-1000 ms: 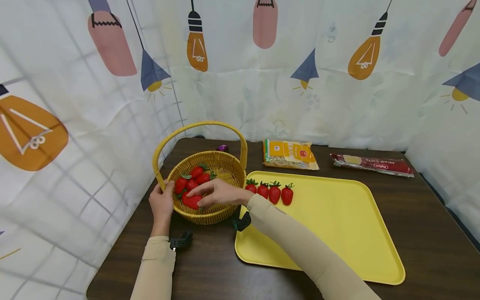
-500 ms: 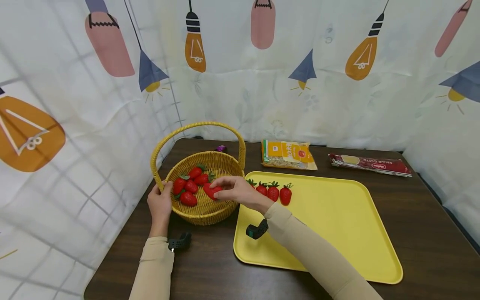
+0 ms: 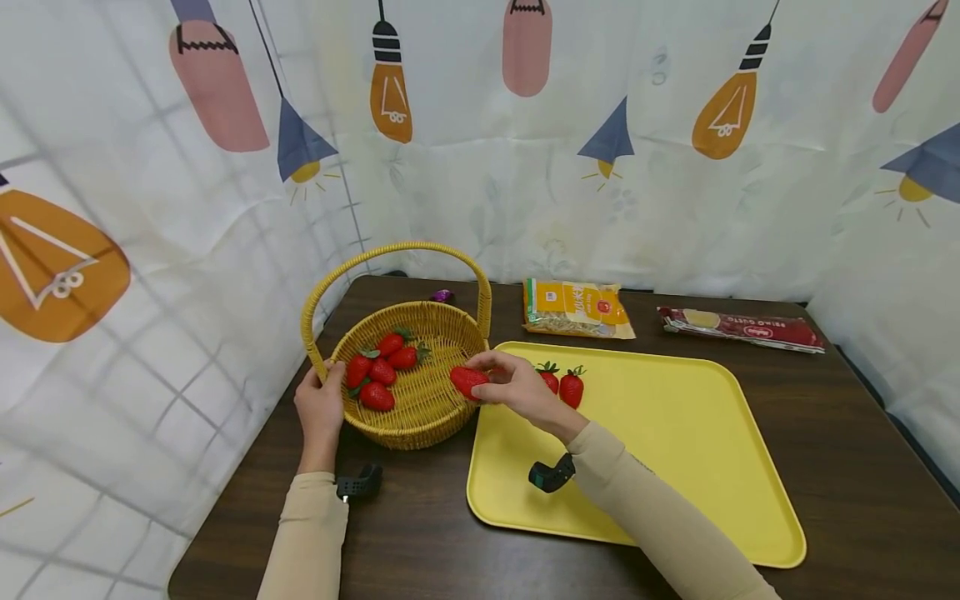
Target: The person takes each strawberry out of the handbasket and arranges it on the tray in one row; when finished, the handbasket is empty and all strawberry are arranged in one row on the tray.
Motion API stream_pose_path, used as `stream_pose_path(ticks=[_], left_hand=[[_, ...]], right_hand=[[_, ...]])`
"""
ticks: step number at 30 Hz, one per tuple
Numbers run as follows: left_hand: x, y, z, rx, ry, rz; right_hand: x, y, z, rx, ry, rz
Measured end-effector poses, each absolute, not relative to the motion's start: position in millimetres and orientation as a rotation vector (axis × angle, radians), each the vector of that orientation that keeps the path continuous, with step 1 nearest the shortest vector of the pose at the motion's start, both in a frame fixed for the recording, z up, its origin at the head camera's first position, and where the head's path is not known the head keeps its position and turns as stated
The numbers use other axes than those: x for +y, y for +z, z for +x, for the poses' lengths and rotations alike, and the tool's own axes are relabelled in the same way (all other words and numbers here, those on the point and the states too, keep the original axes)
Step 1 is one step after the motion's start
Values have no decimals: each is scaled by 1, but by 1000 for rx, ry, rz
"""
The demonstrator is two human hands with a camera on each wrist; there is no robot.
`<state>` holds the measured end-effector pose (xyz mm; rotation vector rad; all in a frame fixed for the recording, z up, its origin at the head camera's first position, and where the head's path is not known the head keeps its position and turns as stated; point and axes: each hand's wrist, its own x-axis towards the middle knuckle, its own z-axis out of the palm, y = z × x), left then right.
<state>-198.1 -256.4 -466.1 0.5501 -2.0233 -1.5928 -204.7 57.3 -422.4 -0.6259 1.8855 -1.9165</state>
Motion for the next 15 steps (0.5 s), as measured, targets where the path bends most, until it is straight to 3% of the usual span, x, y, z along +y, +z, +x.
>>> stream_pose_path(ticks=[15], left_hand=[[-255,-465,-197,-2019,-1595,553]], right_hand=[[117,-454,-199,1927,-2029,-421]])
